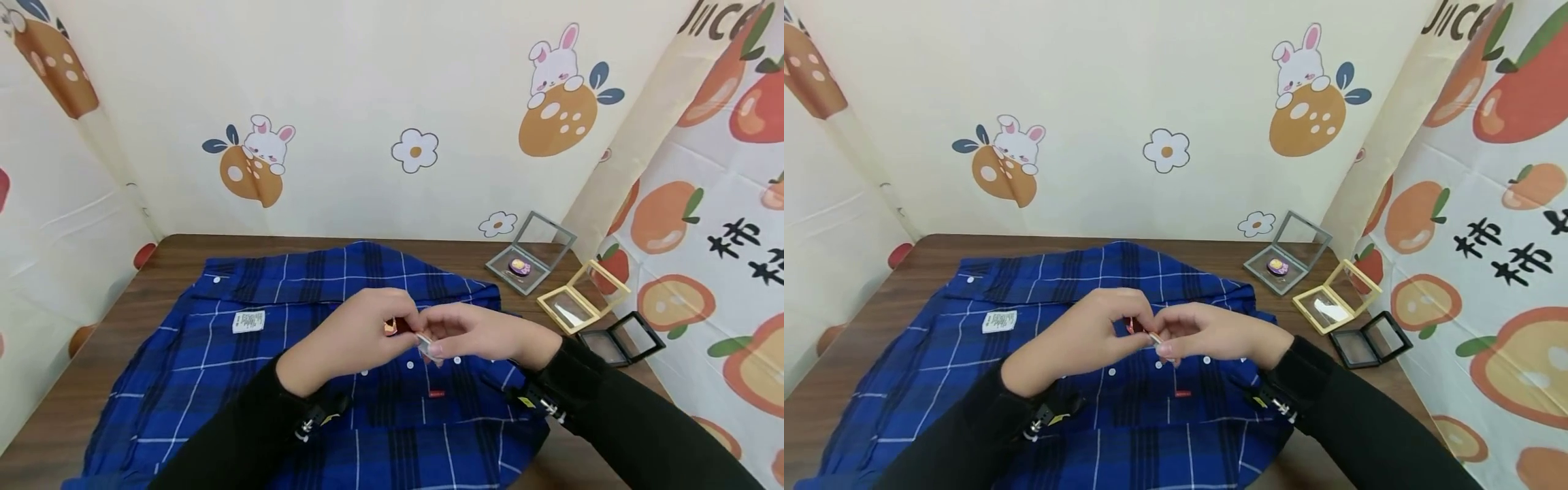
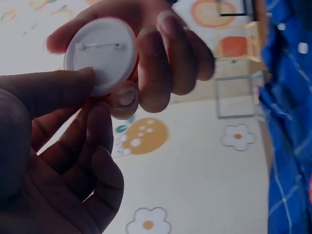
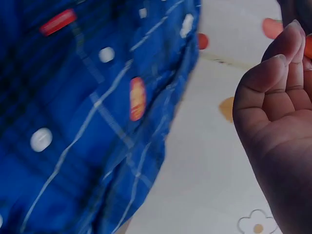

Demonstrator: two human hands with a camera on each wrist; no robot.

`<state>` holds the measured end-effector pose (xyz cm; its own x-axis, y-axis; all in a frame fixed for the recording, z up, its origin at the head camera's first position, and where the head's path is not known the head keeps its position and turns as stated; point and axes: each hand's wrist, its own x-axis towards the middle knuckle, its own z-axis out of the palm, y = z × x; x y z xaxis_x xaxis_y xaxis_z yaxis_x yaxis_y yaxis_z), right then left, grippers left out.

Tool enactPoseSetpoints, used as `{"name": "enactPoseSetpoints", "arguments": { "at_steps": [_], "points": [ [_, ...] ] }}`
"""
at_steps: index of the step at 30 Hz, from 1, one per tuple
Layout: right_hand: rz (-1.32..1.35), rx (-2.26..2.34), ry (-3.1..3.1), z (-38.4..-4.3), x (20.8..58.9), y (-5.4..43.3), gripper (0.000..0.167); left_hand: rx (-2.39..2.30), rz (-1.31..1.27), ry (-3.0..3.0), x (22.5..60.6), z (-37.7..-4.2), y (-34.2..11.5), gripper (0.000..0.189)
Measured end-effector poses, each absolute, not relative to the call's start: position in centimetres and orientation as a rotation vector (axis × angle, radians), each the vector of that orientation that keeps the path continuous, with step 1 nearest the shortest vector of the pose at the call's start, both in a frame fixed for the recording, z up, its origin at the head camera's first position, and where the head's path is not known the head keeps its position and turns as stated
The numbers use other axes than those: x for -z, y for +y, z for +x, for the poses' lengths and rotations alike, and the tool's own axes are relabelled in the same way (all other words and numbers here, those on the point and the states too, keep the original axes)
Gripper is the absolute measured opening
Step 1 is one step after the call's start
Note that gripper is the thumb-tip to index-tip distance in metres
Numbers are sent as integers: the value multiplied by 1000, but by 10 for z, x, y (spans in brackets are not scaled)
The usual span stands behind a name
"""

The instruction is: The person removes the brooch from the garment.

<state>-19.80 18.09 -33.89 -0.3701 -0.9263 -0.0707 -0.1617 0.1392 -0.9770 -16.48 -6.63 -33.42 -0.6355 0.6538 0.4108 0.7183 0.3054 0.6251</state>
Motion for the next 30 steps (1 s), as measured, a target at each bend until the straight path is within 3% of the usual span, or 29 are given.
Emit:
{"name": "enactPoseSetpoints", "arguments": {
  "at_steps": [4,7,11,19,24,30],
  "points": [
    [-985,1168,1807,-194,347,197,25,1074,-1240,-2662,348,-164,-68,7],
    [-918,1026,1952,-192,350,213,21,905,-1120,-2836,367,-165,-78,14],
    [-839,871,2158,-192,353,240,20,631,-899,-3015,392,-173,-100,33],
    [-669,429,2675,-216,360,300,37,421,-608,-3220,418,-184,-142,72],
    [-464,115,2912,-225,369,323,37,438,-486,-3353,416,-186,-151,73],
    [-322,-50,2969,-236,372,346,49,489,-552,-3390,419,-189,-151,73]
  ]
}}
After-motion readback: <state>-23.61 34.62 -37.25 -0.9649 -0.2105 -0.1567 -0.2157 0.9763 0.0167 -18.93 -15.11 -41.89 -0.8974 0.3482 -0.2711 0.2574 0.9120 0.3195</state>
